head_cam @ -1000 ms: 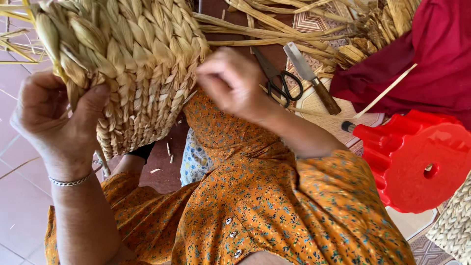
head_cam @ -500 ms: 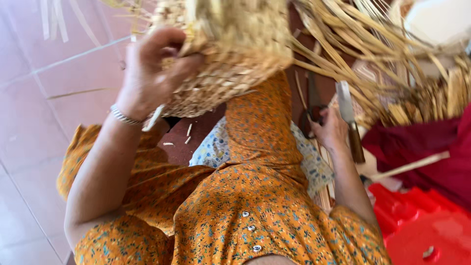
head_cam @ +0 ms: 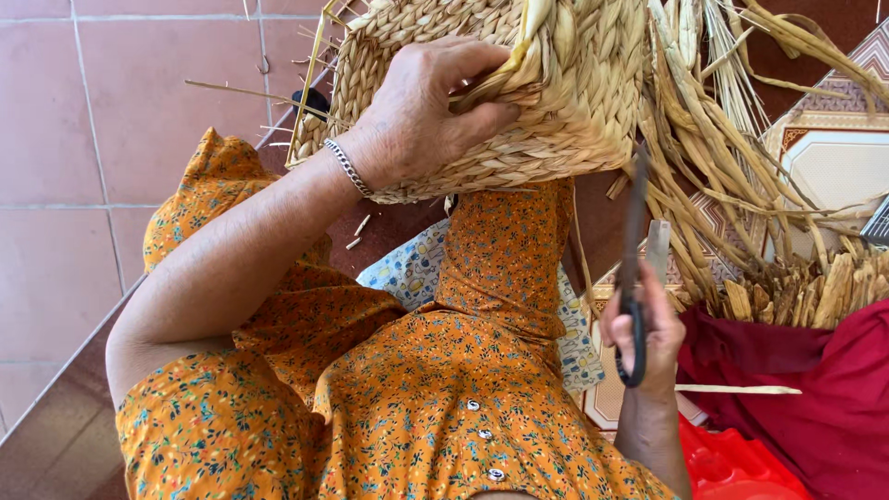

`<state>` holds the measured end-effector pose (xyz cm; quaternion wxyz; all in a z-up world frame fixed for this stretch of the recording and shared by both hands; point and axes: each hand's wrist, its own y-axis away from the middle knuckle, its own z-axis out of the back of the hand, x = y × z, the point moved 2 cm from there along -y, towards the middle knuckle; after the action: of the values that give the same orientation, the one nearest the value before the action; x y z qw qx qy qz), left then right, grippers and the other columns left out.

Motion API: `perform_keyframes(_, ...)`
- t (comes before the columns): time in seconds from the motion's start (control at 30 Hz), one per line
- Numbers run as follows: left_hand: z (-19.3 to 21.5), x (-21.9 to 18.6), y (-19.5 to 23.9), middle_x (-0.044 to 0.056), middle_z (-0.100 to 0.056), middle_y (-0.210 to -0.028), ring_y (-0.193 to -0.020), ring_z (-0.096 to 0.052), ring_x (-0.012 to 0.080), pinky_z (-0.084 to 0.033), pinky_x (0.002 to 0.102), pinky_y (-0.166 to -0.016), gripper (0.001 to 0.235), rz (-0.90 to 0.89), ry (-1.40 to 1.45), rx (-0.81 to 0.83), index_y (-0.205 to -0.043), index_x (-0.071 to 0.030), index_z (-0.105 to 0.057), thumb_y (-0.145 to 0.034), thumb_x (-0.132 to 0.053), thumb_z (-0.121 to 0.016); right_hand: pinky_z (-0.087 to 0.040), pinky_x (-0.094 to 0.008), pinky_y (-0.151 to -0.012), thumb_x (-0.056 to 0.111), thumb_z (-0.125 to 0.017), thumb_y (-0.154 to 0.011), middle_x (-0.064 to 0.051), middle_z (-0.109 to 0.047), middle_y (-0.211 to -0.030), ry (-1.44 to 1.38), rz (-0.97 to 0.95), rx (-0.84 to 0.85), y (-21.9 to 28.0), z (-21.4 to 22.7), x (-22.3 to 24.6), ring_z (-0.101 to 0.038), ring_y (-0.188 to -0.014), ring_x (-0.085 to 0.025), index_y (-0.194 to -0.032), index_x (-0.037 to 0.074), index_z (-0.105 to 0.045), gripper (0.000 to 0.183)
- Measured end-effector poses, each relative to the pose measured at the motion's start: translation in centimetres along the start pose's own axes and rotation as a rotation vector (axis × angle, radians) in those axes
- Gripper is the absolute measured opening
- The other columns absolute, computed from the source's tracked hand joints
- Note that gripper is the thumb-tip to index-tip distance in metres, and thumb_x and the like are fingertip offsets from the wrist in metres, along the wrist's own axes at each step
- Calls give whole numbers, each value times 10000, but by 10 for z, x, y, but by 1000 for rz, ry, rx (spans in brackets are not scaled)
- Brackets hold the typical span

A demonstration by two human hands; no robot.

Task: The person weaves a rectangular basket using dried plant fibers, interlacing strands by hand and trimming excess material with scissors. The person rotates the basket to work on different sides and finishes by cutting protruding fibers.

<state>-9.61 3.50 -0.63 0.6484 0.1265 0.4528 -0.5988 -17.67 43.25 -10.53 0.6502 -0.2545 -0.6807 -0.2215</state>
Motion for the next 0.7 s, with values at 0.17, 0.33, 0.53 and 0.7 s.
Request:
perform_keyframes(0.17, -3, 1, -1, 131, -690, -988, -897, -711, 283, -575, 371, -802, 333, 17, -17, -6, -1167, -12, -684, -926, -170, -851, -389, -196, -437, 281, -732, -957, 9, -635, -801, 89, -153, 91, -22, -44, 22, -534, -557, -11, -1554, -42, -409, 752)
perform_keyframes(0.33, -6, 2, -1, 115, -660, -931, -849, -685, 271, -561, 367, -756, 297, 24, -11, -24, -1103, -18, -672, -913, -163, -848, -347, -190, -484, 263, -709, -1005, 6, -591, -782, -86, -131, 129, -32, -66, 27, -482, -569, -13, -1591, -36, -377, 737)
perform_keyframes(0.53, -8, 3, 0, 107, -659, -933, -860, -674, 266, -554, 369, -768, 289, 35, -26, -28, -1092, -25, -675, -909, -153, -859, -371, -191, -460, 270, -671, -1038, -17, -568, -763, -148, -124, 141, -34, -69, 26, -476, -540, -34, -1592, -5, -361, 692)
perform_keyframes(0.7, -8, 1, 0, 110, -669, -1009, -922, -688, 272, -572, 371, -810, 333, 12, 19, -20, -1172, -27, -678, -915, -141, -856, -366, -192, -419, 356, -586, -1063, -32, -576, -738, -162, -175, 131, -32, -81, 31, -471, -484, -40, -1554, -16, -359, 656)
